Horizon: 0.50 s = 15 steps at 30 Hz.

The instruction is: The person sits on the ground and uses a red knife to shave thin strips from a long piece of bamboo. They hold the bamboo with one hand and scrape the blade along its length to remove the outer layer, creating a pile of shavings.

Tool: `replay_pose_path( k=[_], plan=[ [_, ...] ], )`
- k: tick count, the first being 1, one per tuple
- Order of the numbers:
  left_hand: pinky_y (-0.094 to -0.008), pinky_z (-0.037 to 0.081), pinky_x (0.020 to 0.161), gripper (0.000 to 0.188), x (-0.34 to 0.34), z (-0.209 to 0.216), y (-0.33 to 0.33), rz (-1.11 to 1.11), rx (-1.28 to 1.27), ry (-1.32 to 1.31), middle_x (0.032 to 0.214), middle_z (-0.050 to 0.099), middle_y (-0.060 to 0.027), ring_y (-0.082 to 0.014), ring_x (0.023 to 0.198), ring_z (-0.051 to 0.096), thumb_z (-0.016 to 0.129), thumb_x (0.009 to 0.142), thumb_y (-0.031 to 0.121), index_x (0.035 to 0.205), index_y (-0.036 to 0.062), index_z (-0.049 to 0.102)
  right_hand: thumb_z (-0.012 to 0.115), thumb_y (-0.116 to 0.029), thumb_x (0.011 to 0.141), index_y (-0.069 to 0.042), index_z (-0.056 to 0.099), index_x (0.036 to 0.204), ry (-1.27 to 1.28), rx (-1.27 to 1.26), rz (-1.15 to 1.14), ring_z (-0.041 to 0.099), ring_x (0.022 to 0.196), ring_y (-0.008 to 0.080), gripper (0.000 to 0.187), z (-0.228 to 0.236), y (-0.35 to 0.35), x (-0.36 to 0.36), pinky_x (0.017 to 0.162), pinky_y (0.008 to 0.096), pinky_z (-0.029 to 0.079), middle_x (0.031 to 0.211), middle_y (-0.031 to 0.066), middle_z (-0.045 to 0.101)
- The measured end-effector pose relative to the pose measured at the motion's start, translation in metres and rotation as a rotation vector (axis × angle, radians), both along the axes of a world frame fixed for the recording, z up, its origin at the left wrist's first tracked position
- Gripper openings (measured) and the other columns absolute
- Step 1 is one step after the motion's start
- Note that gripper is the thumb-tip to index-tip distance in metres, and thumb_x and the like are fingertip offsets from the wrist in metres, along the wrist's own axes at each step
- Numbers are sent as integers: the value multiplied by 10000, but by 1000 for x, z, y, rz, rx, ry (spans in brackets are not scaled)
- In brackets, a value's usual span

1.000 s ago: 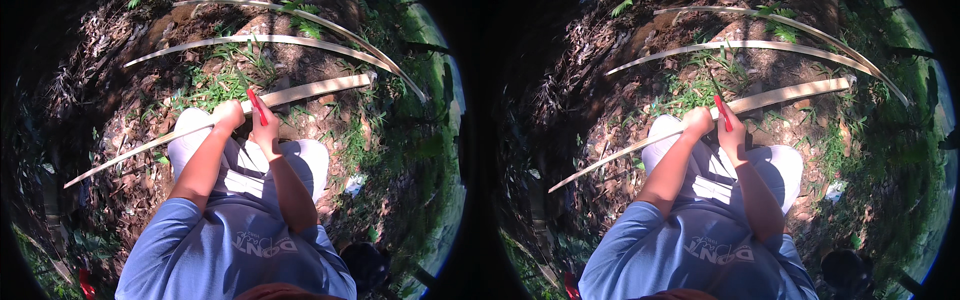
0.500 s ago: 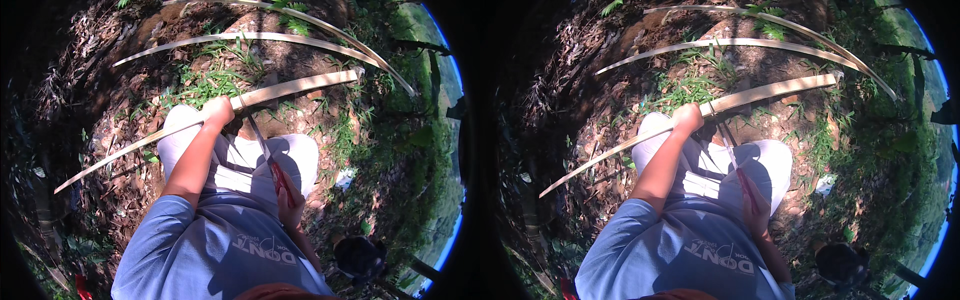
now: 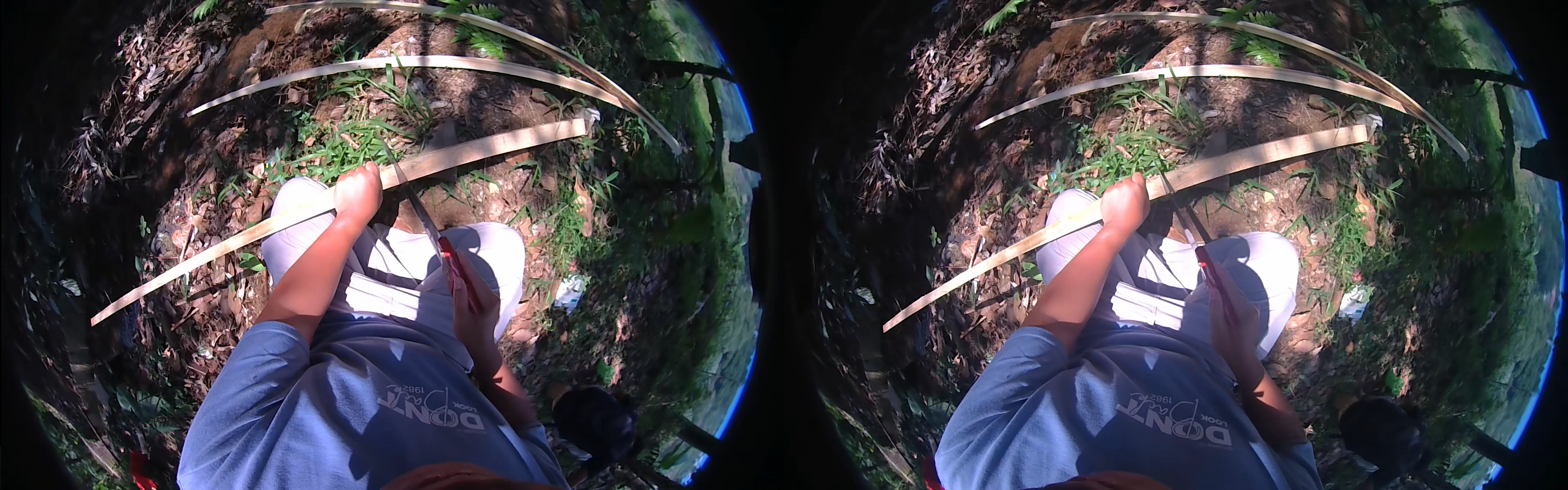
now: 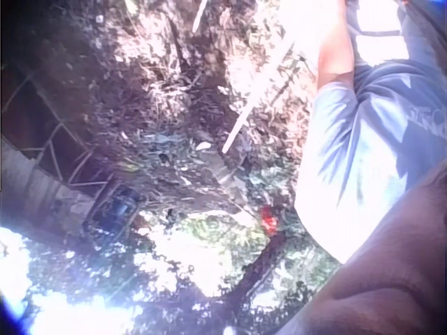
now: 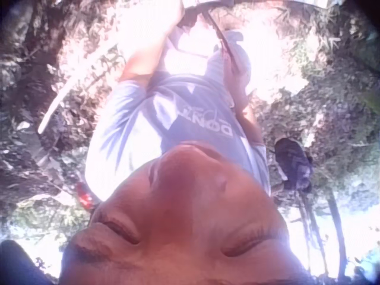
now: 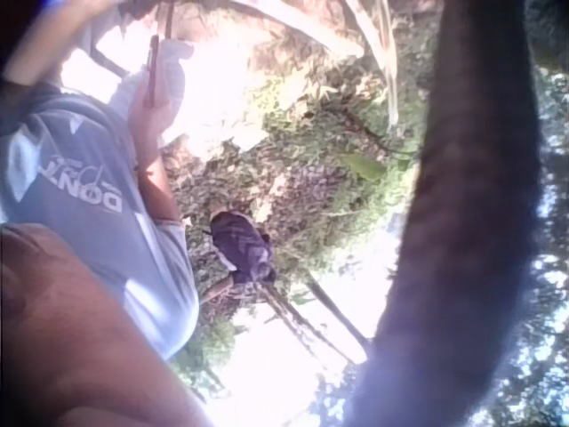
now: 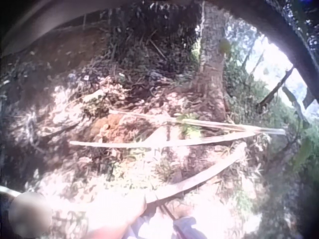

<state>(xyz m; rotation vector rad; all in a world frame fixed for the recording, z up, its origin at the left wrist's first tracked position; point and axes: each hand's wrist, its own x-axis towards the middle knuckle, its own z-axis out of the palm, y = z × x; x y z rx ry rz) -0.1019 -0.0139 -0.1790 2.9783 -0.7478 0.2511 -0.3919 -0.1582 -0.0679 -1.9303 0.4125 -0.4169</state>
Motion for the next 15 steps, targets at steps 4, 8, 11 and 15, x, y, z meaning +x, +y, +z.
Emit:
replay_pose_path(
  k=[4, 8, 11, 15],
  plan=[
    [-402, 635, 698, 40, 3, -2, 0, 14, 46, 13, 809, 754, -130, -285, 751, 787, 678, 877, 102, 900, 86, 649, 673, -68, 1043, -58, 675, 1468, 11, 98, -12, 770, 825, 156, 425, -15, 7, 43, 741, 326, 591, 1036, 188, 801],
    [-404, 634, 686, 40, 3, -3, 1, 4, 5, 11, 804, 753, -130, -288, 744, 784, 673, 875, 99, 894, 80, 643, 679, -112, 1045, -78, 670, 1479, -48, 125, -24, 766, 775, 157, 435, -33, 21, 94, 698, 338, 579, 992, 203, 793],
    [-405, 634, 681, 42, 2, -1, 1, -1, -13, 30, 799, 752, -132, -292, 739, 782, 670, 873, 98, 889, 78, 637, 665, -136, 1066, -47, 676, 1462, -63, 113, -20, 744, 878, 125, 407, -45, 18, 141, 778, 309, 570, 1009, 188, 796],
    [-411, 633, 681, 46, 2, -2, 1, -8, -27, 31, 793, 750, -138, -298, 742, 781, 664, 874, 94, 895, 69, 632, 664, -169, 1079, -22, 696, 1426, -164, 104, -7, 736, 921, 122, 378, -63, 22, 202, 820, 303, 570, 1022, 180, 807]
  ],
)
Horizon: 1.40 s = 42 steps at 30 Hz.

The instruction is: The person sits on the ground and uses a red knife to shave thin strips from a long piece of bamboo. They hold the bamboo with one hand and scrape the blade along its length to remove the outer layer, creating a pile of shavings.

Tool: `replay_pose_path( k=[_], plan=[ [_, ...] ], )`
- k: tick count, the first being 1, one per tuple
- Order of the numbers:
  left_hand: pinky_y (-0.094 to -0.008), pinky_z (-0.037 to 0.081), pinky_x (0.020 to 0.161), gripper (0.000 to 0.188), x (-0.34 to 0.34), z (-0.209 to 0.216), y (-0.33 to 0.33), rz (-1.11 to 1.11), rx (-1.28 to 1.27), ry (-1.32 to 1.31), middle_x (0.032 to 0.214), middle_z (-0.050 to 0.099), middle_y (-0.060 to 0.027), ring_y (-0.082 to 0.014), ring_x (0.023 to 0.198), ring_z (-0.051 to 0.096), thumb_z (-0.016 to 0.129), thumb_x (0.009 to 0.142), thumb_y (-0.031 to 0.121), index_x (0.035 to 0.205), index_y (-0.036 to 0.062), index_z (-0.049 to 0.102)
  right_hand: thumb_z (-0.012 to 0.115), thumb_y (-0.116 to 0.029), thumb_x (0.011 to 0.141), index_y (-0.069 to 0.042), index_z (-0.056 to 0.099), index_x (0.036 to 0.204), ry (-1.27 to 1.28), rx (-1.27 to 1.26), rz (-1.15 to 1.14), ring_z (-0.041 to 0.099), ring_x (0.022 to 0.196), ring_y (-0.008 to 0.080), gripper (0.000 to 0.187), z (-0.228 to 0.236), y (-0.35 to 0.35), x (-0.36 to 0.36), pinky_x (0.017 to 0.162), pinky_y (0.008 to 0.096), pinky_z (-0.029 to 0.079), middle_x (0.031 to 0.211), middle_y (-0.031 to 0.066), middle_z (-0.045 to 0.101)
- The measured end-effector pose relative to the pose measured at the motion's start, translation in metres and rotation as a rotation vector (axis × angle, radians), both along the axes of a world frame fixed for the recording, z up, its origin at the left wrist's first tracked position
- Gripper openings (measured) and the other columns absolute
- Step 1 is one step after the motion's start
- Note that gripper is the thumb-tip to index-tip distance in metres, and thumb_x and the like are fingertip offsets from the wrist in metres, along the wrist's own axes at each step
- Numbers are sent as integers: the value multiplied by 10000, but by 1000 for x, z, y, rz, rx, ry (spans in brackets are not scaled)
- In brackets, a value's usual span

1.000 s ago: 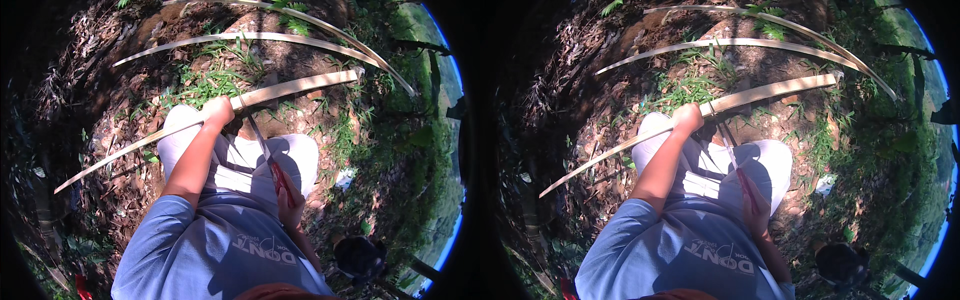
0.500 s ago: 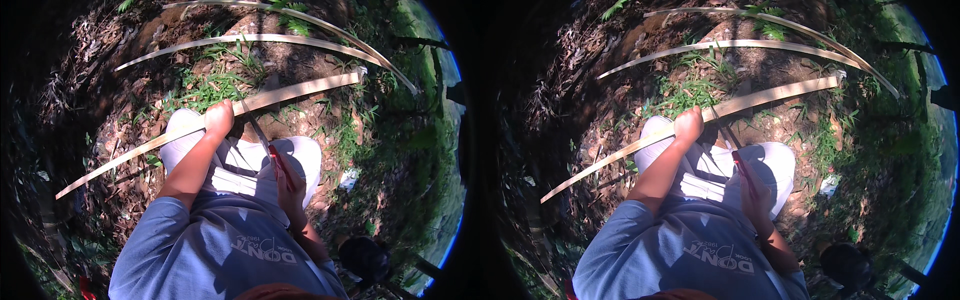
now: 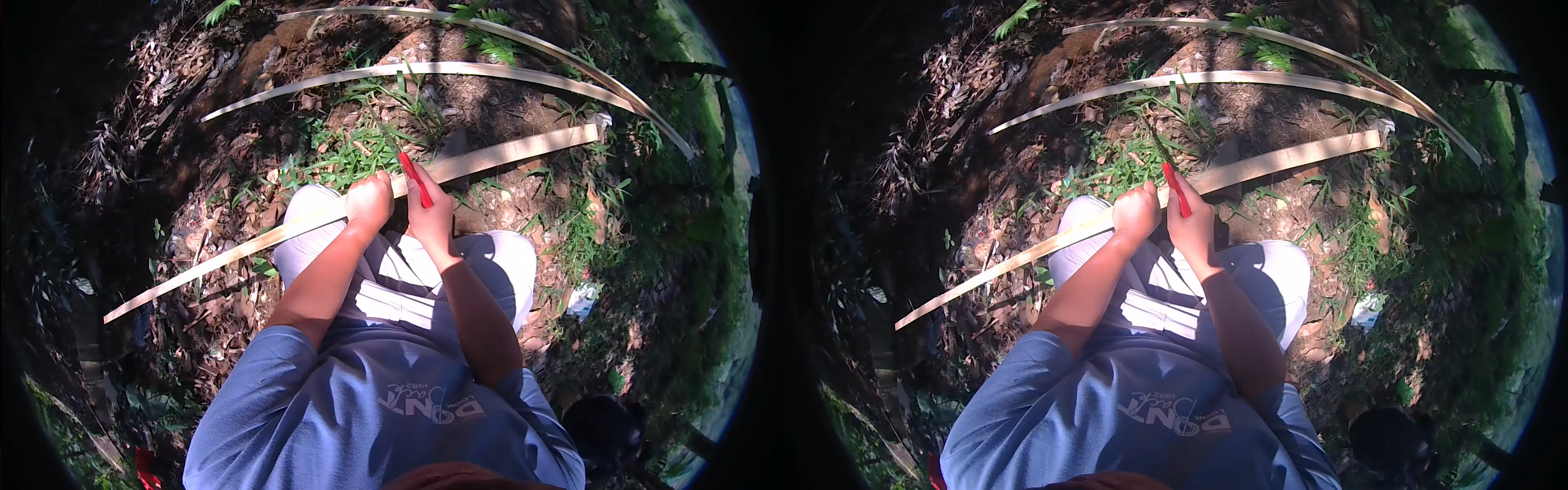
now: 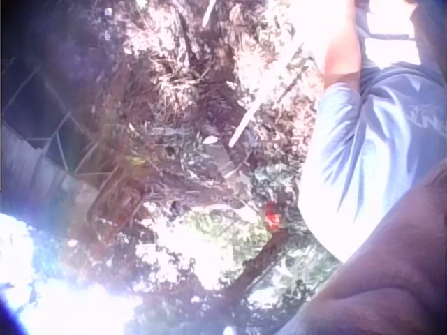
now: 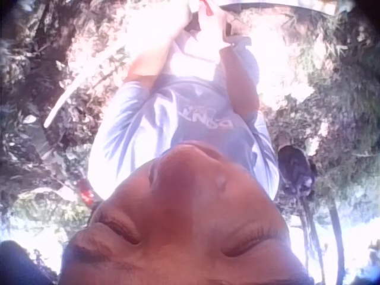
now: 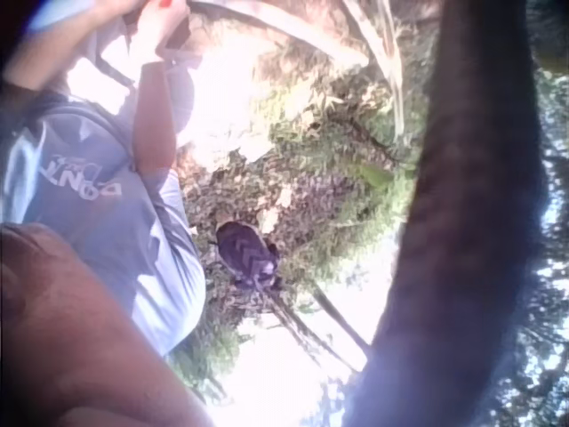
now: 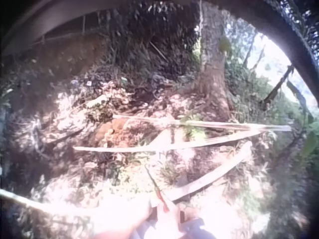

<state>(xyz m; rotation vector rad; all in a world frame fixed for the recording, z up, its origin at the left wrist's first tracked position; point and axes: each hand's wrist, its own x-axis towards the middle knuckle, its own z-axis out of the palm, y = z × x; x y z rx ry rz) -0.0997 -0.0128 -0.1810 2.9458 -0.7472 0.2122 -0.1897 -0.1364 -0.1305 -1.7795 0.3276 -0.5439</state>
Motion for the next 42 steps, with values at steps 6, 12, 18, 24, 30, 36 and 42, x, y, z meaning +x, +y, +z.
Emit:
replay_pose_path(
  k=[6, 12, 18, 24, 30, 36, 42],
  plan=[
    [-436, 642, 703, 61, 1, 9, -4, 48, -7, 82, 790, 754, -145, -320, 734, 786, 683, 856, 105, 885, 62, 652, 688, -148, 1047, -25, 702, 1425, -95, -6, -4, 792, 888, 213, 398, -28, 3, 45, 787, 348, 582, 996, 252, 792],
    [-445, 659, 806, 149, 8, 29, -5, 78, 25, 338, 977, 812, -209, -346, 903, 819, 680, 864, 108, 979, 46, 752, 659, -128, 1070, -22, 648, 1484, -61, 5, 20, 782, 1142, 249, 427, -25, 3, 13, 947, 351, 579, 1238, 251, 780],
    [-485, 646, 859, 178, 6, 30, -8, 93, 3, 366, 996, 810, -198, -379, 944, 808, 650, 881, 108, 1025, 49, 737, 610, -165, 1103, -30, 634, 1501, 132, 2, 25, 786, 1074, 256, 421, -6, -3, -102, 939, 366, 590, 1241, 232, 778],
    [-484, 646, 849, 173, 5, 29, -9, 111, 19, 365, 991, 811, -198, -379, 934, 809, 629, 907, 113, 1027, 58, 741, 603, -108, 1076, 10, 625, 1496, 305, 102, 2, 780, 1124, 269, 437, 45, -3, -206, 954, 361, 595, 1263, 240, 775],
    [-467, 648, 841, 163, 4, 28, -9, 118, 35, 342, 988, 816, -185, -360, 933, 813, 637, 913, 112, 1025, 65, 746, 601, -70, 1052, 69, 612, 1483, 312, 34, -5, 759, 1202, 290, 453, 107, -1, -274, 994, 376, 587, 1284, 272, 762],
    [-452, 652, 790, 135, 2, 24, -5, 93, 24, 306, 953, 814, -186, -359, 889, 815, 670, 895, 95, 1004, 60, 741, 607, -66, 1056, 83, 608, 1481, 339, 108, -11, 770, 1160, 285, 450, 136, -4, -270, 960, 367, 597, 1246, 284, 769],
    [-451, 644, 743, 69, 1, 7, -4, 40, -22, 161, 866, 784, -181, -353, 819, 801, 668, 873, 77, 935, 53, 682, 593, -108, 1091, 17, 629, 1500, 229, -48, -14, 625, 746, 84, 429, 106, -8, -229, 669, 263, 510, 906, 34, 723]
  ],
)
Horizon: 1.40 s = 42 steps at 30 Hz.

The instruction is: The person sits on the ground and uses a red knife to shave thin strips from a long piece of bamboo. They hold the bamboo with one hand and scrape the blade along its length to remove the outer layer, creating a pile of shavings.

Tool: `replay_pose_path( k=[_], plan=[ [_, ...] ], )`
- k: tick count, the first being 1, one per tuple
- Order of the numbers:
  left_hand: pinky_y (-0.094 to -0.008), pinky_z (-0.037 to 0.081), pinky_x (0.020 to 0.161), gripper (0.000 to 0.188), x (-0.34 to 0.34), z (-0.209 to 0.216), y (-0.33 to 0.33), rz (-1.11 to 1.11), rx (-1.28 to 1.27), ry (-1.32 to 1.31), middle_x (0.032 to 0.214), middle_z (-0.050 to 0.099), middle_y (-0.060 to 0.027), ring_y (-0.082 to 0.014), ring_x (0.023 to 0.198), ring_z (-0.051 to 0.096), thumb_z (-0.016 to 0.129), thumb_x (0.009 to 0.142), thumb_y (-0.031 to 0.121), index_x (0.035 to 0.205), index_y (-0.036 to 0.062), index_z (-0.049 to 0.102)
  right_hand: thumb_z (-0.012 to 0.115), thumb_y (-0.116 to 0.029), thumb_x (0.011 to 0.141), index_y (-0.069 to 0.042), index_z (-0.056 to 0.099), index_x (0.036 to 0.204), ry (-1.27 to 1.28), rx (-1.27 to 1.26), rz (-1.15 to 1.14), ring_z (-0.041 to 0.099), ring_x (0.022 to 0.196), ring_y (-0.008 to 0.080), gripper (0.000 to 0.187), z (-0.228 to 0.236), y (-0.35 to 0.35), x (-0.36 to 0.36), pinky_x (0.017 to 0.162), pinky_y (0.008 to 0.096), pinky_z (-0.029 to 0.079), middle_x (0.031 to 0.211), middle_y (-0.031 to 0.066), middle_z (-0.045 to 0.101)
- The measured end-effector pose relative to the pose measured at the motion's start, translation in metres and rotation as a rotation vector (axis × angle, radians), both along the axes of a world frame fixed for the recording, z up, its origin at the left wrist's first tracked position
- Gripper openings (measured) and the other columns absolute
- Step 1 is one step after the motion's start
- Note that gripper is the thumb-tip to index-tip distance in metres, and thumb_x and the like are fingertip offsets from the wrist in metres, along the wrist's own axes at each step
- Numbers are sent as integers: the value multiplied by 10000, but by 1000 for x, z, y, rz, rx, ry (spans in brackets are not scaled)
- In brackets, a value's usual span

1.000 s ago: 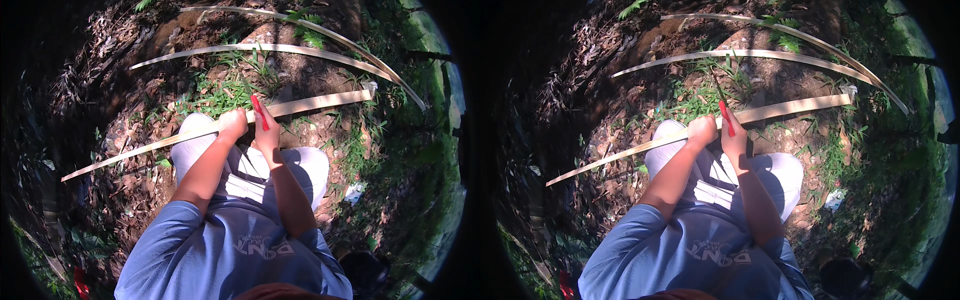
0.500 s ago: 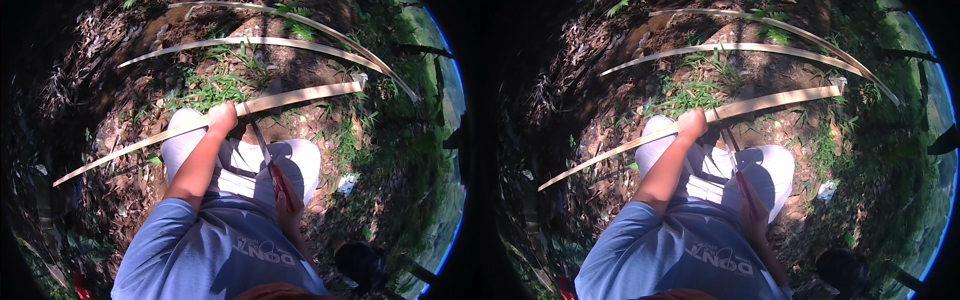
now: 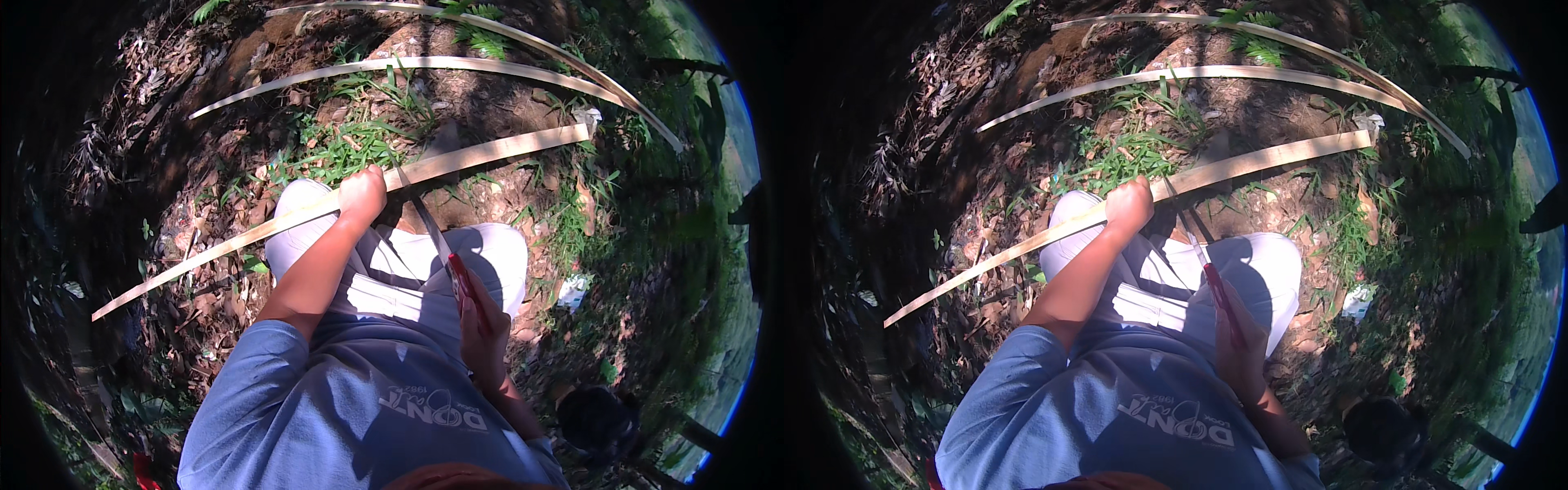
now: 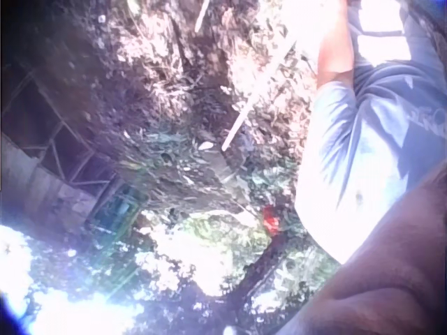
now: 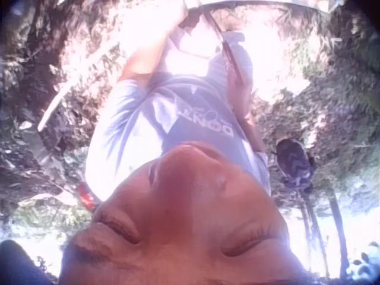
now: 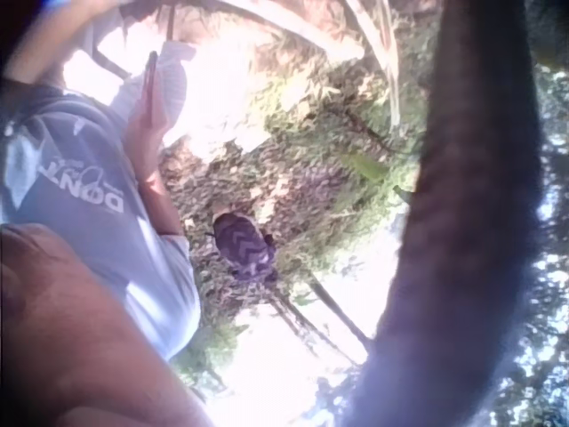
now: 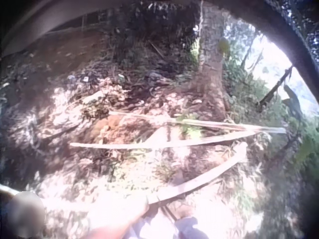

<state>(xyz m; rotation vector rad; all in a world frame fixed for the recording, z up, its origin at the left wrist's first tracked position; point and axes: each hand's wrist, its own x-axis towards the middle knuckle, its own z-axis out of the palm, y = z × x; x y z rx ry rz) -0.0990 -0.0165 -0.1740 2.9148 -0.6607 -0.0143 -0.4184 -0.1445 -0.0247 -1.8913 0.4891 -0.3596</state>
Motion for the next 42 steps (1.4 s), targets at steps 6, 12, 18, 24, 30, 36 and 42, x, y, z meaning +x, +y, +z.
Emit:
replay_pose_path(
  k=[6, 12, 18, 24, 30, 36, 42],
  plan=[
    [-447, 641, 738, 52, -1, -4, 2, -18, 10, -56, 846, 772, -171, -345, 800, 794, 674, 867, 71, 914, 51, 665, 623, -89, 1082, -25, 657, 1478, -28, -34, 6, 642, 755, 87, 402, -68, 15, 89, 709, 272, 532, 917, 104, 749],
    [-477, 645, 703, 90, 3, -15, 3, -38, -17, -66, 813, 771, -185, -361, 751, 795, 632, 913, 130, 940, 47, 653, 641, -130, 1081, -16, 672, 1456, -266, 23, -36, 762, 936, 160, 394, -103, 14, 200, 821, 315, 572, 1042, 197, 805],
    [-450, 647, 754, 59, 5, 3, 3, 1, 17, 39, 842, 786, -175, -340, 786, 800, 667, 874, 81, 919, 43, 674, 650, -157, 1088, 10, 686, 1427, -223, 64, -7, 763, 1069, 174, 380, -120, 19, 264, 912, 323, 574, 1179, 241, 798],
    [-481, 649, 821, 185, 15, 7, -2, 59, 23, 190, 975, 809, -215, -379, 917, 811, 635, 915, 146, 1027, 32, 730, 649, -154, 1079, -20, 658, 1470, -238, 42, 17, 794, 991, 233, 413, -129, 13, 235, 869, 338, 585, 1090, 222, 804],
    [-450, 654, 861, 226, 21, 12, -3, 43, 78, 211, 1045, 821, -198, -345, 990, 816, 683, 878, 114, 1066, 28, 773, 609, -177, 1107, -57, 639, 1518, -108, 13, 8, 631, 751, 97, 429, -111, 7, 94, 689, 272, 511, 977, 68, 744],
    [-454, 653, 849, 199, 22, 16, 0, 29, 99, 208, 1029, 820, -194, -349, 971, 816, 671, 872, 115, 1007, 49, 802, 606, -161, 1092, -13, 632, 1515, 35, 42, -17, 574, 712, 54, 449, -48, 15, -10, 637, 237, 468, 926, 38, 708],
    [-471, 653, 815, 183, 5, 18, 0, 11, 100, 196, 968, 813, -212, -368, 913, 815, 642, 886, 121, 978, 53, 783, 593, -155, 1093, 27, 624, 1509, 92, 57, -41, 542, 689, 48, 455, 4, 18, -47, 618, 236, 452, 886, 26, 701]
  ],
)
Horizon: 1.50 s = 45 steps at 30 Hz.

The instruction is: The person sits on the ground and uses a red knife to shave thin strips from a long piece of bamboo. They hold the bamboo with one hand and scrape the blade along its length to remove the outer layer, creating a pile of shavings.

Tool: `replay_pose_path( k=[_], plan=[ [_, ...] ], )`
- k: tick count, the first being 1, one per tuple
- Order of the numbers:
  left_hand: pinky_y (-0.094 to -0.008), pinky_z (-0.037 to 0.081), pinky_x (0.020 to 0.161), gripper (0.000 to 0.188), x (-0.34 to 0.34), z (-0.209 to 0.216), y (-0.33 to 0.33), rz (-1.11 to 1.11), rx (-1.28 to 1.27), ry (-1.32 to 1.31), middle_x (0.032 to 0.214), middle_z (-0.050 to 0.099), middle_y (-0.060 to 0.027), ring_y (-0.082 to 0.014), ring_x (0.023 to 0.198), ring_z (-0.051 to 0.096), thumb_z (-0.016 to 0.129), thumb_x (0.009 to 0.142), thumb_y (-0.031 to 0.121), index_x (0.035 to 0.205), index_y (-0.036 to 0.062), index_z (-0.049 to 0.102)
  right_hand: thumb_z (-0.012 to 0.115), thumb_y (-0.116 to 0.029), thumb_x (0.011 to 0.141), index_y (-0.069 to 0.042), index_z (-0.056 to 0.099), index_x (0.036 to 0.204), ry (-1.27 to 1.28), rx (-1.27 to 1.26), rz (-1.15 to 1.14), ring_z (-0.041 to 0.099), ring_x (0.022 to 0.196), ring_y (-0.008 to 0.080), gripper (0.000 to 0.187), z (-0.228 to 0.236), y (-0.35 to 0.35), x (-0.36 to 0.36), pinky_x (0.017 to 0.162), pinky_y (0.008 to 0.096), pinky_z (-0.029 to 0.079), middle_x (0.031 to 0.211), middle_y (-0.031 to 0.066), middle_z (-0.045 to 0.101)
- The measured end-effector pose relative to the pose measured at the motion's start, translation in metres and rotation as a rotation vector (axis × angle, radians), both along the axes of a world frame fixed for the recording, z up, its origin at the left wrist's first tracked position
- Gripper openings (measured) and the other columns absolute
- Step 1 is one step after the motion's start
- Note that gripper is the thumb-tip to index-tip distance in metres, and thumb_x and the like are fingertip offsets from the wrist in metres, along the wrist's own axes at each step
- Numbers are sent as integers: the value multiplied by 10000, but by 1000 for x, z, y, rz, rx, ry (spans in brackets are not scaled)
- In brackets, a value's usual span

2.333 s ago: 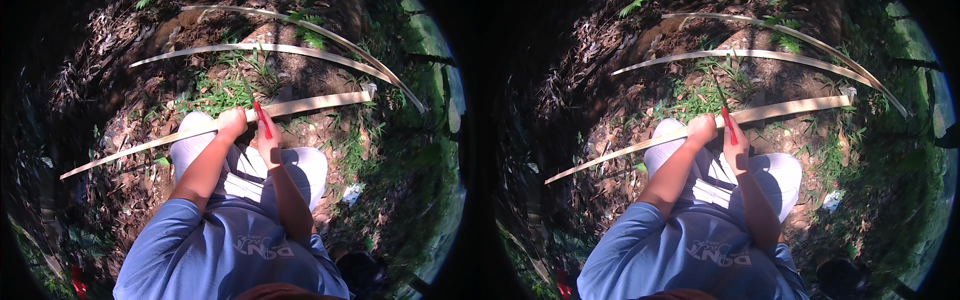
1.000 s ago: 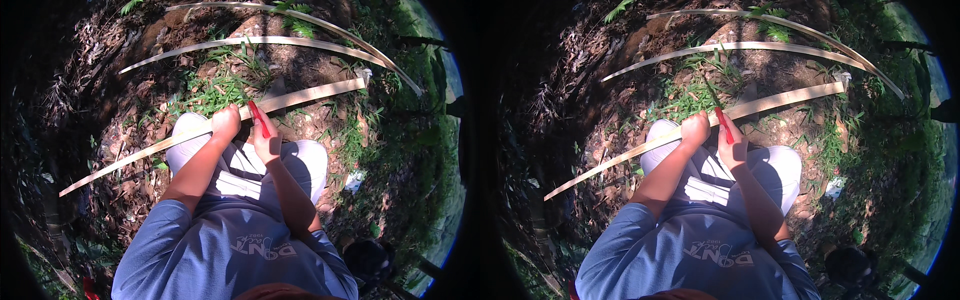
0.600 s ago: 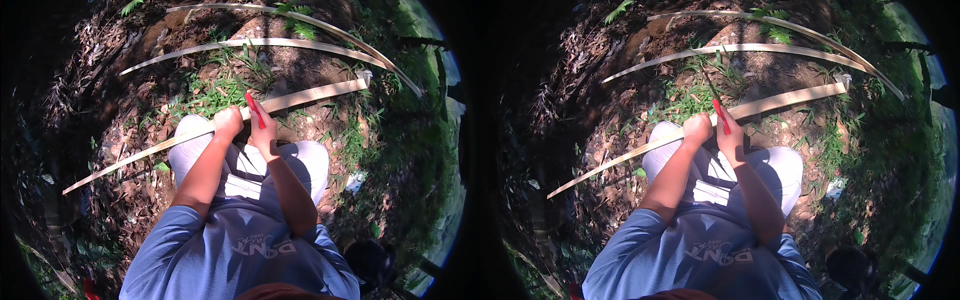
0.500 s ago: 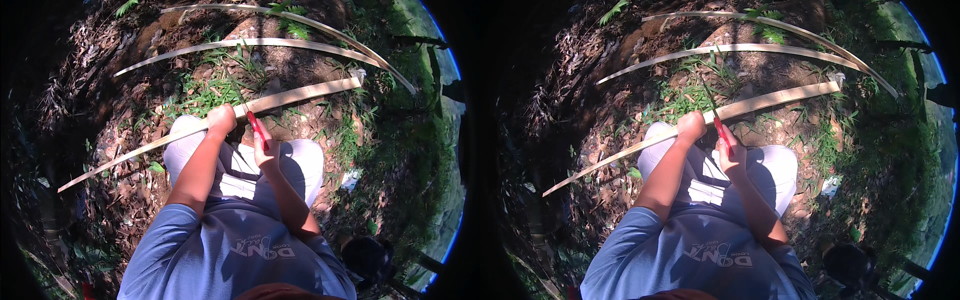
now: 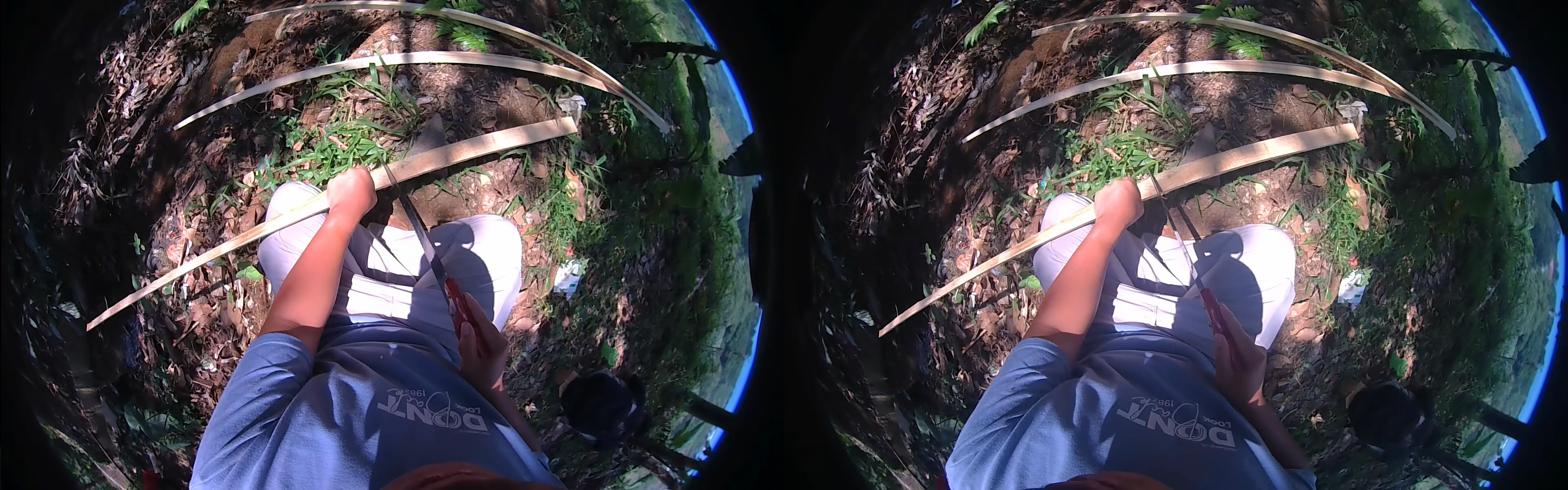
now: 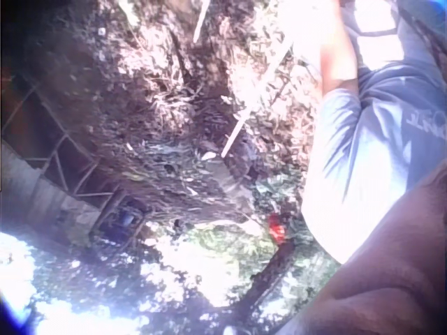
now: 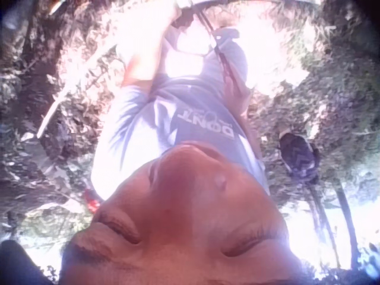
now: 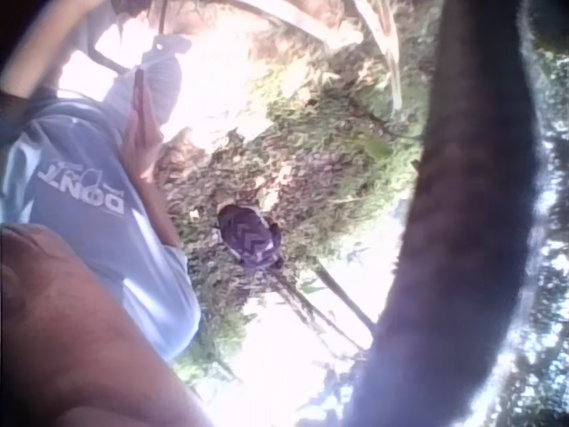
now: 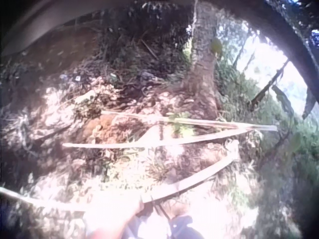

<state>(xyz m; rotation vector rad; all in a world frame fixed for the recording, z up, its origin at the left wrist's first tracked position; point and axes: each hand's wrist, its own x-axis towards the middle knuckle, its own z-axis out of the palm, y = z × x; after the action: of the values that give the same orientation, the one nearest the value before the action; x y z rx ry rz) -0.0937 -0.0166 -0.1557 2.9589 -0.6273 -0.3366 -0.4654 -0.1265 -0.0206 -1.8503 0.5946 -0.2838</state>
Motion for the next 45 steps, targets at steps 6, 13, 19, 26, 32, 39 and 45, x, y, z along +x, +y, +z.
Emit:
replay_pose_path(
  k=[6, 13, 19, 26, 32, 39, 45],
  plan=[
    [-480, 652, 748, 89, -2, -23, 9, -6, -84, -139, 873, 793, -197, -366, 810, 808, 638, 908, 121, 934, 59, 696, 597, 7, 1038, 88, 616, 1472, -3, 105, -59, 767, 1136, 224, 441, 8, -10, 14, 945, 327, 590, 1223, 246, 785],
    [-467, 645, 681, 38, -7, -37, 10, -47, -130, -329, 804, 767, -168, -348, 738, 794, 660, 879, 101, 890, 65, 650, 623, -57, 1077, 14, 657, 1471, -237, -83, -3, 625, 721, 59, 402, -68, 6, 87, 657, 248, 502, 871, 49, 746],
    [-438, 650, 710, 78, 6, -34, 10, -45, -70, -242, 839, 781, -159, -325, 771, 804, 697, 851, 80, 919, 63, 663, 676, -83, 1028, -60, 679, 1467, -183, -12, -21, 668, 669, 99, 439, -103, 4, 166, 641, 301, 527, 823, 134, 754],
    [-433, 652, 710, 73, 1, -30, 12, -25, -53, -230, 836, 789, -165, -317, 776, 811, 702, 867, 116, 908, 66, 667, 686, -131, 1032, -27, 688, 1431, -448, -68, -36, 794, 802, 233, 412, -138, 10, 274, 736, 346, 577, 943, 247, 778],
    [-438, 657, 768, 115, 2, -18, 12, -22, -31, -115, 888, 807, -166, -323, 843, 820, 717, 861, 136, 940, 55, 697, 685, -133, 1037, -40, 680, 1448, -421, -29, -19, 817, 940, 264, 422, -144, 11, 284, 803, 361, 587, 1061, 285, 772],
    [-465, 643, 889, 254, 18, 5, 11, 11, 82, 139, 1061, 816, -203, -366, 1012, 805, 699, 829, 172, 1017, 63, 830, 664, -108, 1051, -51, 652, 1489, -219, 152, 41, 756, 842, 159, 441, -116, 12, 195, 745, 324, 571, 1003, 182, 790],
    [-444, 629, 952, 340, 17, 28, 1, 29, 128, 299, 1192, 797, -221, -378, 1126, 782, 682, 815, 111, 1109, 30, 831, 604, -122, 1082, -24, 643, 1505, -50, 67, 14, 630, 774, 83, 437, -75, -1, 85, 708, 268, 529, 1013, 94, 770]
  ],
)
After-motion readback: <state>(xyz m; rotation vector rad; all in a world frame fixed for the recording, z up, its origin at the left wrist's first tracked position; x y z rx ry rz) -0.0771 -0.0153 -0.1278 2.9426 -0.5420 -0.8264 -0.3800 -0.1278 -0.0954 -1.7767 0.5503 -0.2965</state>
